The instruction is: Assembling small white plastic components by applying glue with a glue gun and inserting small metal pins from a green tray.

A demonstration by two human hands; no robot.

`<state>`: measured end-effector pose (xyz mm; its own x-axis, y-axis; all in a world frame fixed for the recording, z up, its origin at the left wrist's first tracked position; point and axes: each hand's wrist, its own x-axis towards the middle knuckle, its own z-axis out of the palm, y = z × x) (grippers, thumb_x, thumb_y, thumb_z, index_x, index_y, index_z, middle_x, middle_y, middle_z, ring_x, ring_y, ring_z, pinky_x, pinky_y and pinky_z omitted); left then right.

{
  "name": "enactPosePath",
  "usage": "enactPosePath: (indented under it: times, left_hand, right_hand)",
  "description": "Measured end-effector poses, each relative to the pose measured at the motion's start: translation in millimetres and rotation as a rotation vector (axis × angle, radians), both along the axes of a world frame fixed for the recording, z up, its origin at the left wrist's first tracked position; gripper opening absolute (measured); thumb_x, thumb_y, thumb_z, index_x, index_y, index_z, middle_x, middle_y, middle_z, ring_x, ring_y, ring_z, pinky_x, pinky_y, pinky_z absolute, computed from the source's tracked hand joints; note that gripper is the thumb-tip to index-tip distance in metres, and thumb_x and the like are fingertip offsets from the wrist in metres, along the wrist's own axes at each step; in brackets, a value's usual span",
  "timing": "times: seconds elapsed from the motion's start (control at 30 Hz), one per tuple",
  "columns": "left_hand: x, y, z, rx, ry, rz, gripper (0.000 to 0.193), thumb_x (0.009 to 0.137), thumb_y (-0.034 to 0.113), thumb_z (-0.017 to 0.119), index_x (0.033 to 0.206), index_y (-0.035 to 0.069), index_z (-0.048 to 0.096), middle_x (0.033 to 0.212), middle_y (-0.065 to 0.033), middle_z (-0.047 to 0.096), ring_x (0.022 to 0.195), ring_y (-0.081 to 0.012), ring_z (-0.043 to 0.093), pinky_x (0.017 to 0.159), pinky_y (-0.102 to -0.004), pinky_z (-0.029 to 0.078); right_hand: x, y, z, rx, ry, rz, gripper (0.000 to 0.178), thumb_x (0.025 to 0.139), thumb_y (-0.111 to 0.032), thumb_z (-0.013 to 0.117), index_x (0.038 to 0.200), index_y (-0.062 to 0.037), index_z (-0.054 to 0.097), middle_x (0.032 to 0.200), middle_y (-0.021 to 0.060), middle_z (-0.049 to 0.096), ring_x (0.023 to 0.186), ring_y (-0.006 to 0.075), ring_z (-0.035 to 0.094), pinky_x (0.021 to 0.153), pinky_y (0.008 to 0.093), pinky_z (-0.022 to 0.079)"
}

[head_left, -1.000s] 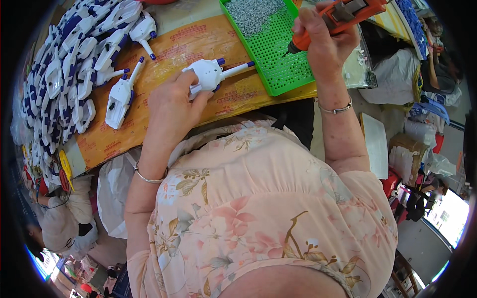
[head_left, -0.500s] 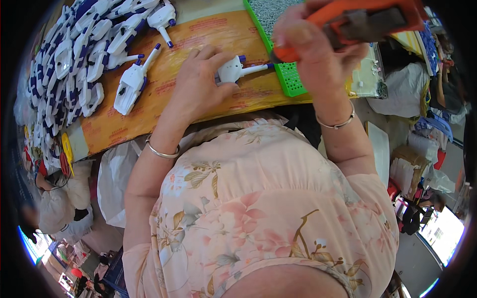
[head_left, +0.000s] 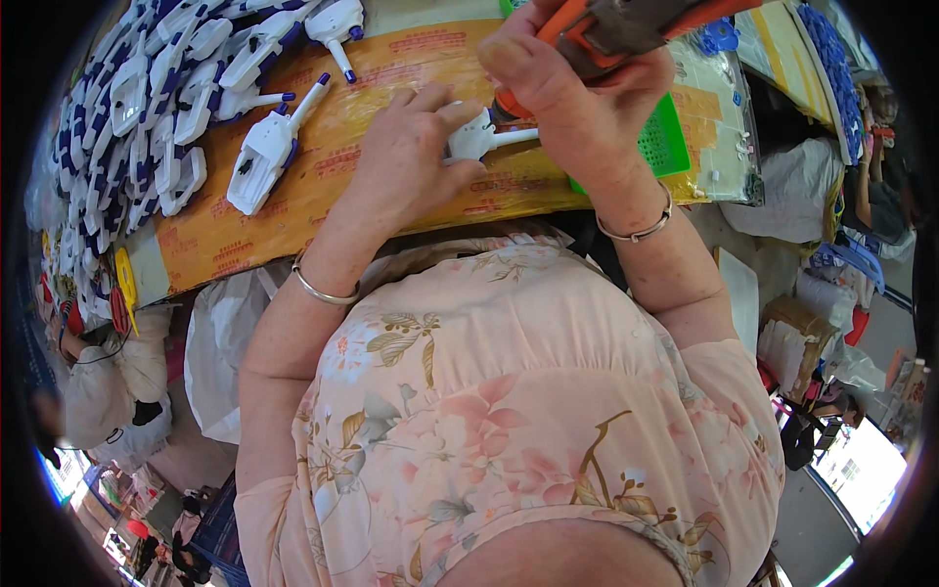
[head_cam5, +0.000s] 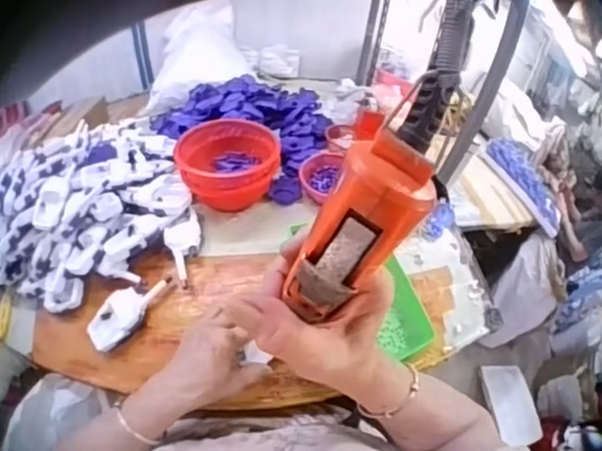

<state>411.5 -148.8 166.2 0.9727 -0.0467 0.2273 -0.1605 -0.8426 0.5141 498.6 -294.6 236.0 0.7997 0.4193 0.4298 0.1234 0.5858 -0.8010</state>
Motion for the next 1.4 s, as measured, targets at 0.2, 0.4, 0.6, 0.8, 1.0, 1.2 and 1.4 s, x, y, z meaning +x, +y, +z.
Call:
enactPosePath:
  times: [0.2, 0.4, 0.6, 0.8, 1.0, 1.2, 1.4]
  left_hand:
    - [-0.2, -1.0, 2.0, 0.01, 0.006, 0.004, 0.057, 0.067, 0.019, 0.086, 0.121, 0.008, 0.072, 0.12, -0.0165, 0.064, 0.109, -0.038, 0.06, 0.094, -0.0452, 0.051]
    - [0.9, -0.1, 1.0, -0.025, 0.029, -0.026, 0.056, 0.066, 0.017, 0.086, 0.118, 0.007, 0.07, 0.121, -0.0139, 0.063, 0.106, -0.037, 0.06, 0.091, -0.0455, 0.051]
    - [1.5, -0.6, -3.4, -0.118, 0.013, -0.024, 0.054, 0.065, 0.016, 0.084, 0.117, 0.008, 0.07, 0.12, -0.012, 0.062, 0.105, -0.0365, 0.059, 0.09, -0.0464, 0.051]
    - [-0.2, 0.8, -7.8, -0.042, -0.016, -0.069, 0.06, 0.065, 0.018, 0.084, 0.122, 0.007, 0.067, 0.125, -0.0137, 0.061, 0.108, -0.0382, 0.059, 0.093, -0.0465, 0.05]
    - [-3.4, 0.8, -9.4, 0.165, -0.113, -0.035, 0.064, 0.068, 0.014, 0.08, 0.13, 0.008, 0.063, 0.125, -0.0185, 0.059, 0.111, -0.039, 0.059, 0.096, -0.046, 0.05]
    - [-14.7, 22.5, 19.1, -0.274, 0.16, 0.04, 0.062, 0.074, 0.01, 0.075, 0.135, 0.007, 0.061, 0.121, -0.0142, 0.063, 0.11, -0.0292, 0.062, 0.095, -0.0389, 0.052]
    - [-45.1, 48.2, 27.1, -1.316, 0.419, -0.126, 0.073, 0.077, 0.013, 0.076, 0.144, -0.004, 0.052, 0.133, -0.01, 0.064, 0.119, -0.0159, 0.062, 0.107, -0.0292, 0.045]
  right_hand:
    - [8.6, -2.6, -8.5, -0.213, -0.116, -0.052, 0.035, 0.078, 0.0, 0.085, 0.103, 0.0002, 0.061, 0.076, 0.0001, 0.063, 0.069, 0.0068, 0.061, 0.062, 0.0245, 0.05]
    - [7.9, 7.0, -18.4, -0.326, -0.282, -0.259, 0.034, 0.074, -0.01, 0.09, 0.094, -0.0017, 0.064, 0.078, -0.002, 0.063, 0.069, 0.0062, 0.058, 0.062, 0.0236, 0.048]
    - [40.9, 19.1, -34.3, -0.099, -0.971, -0.149, 0.035, 0.073, -0.014, 0.09, 0.092, -0.0026, 0.063, 0.08, 0.0019, 0.063, 0.07, 0.0103, 0.06, 0.064, 0.0252, 0.049]
    - [11.1, 3.3, -31.8, -0.3, -0.223, -0.156, 0.045, 0.074, -0.013, 0.09, 0.105, -0.0015, 0.059, 0.083, -0.0006, 0.063, 0.071, 0.0081, 0.06, 0.064, 0.0252, 0.05]
    - [9.9, 2.0, -21.1, -0.176, -0.095, -0.135, 0.04, 0.081, -0.004, 0.084, 0.111, -0.0013, 0.057, 0.084, 0.0013, 0.063, 0.07, 0.0094, 0.061, 0.065, 0.0251, 0.052]
    - [45.4, -47.0, 0.0, 0.102, -0.37, -0.026, 0.018, 0.094, -0.011, 0.064, 0.102, 0.0042, 0.057, 0.077, 0.0118, 0.06, 0.07, 0.0221, 0.06, 0.067, 0.0396, 0.052]
    - [18.4, -44.8, 1.8, 0.107, -0.221, -0.184, 0.031, 0.085, 0.004, 0.074, 0.111, 0.0023, 0.056, 0.081, 0.0093, 0.063, 0.065, 0.0179, 0.062, 0.061, 0.0338, 0.054]
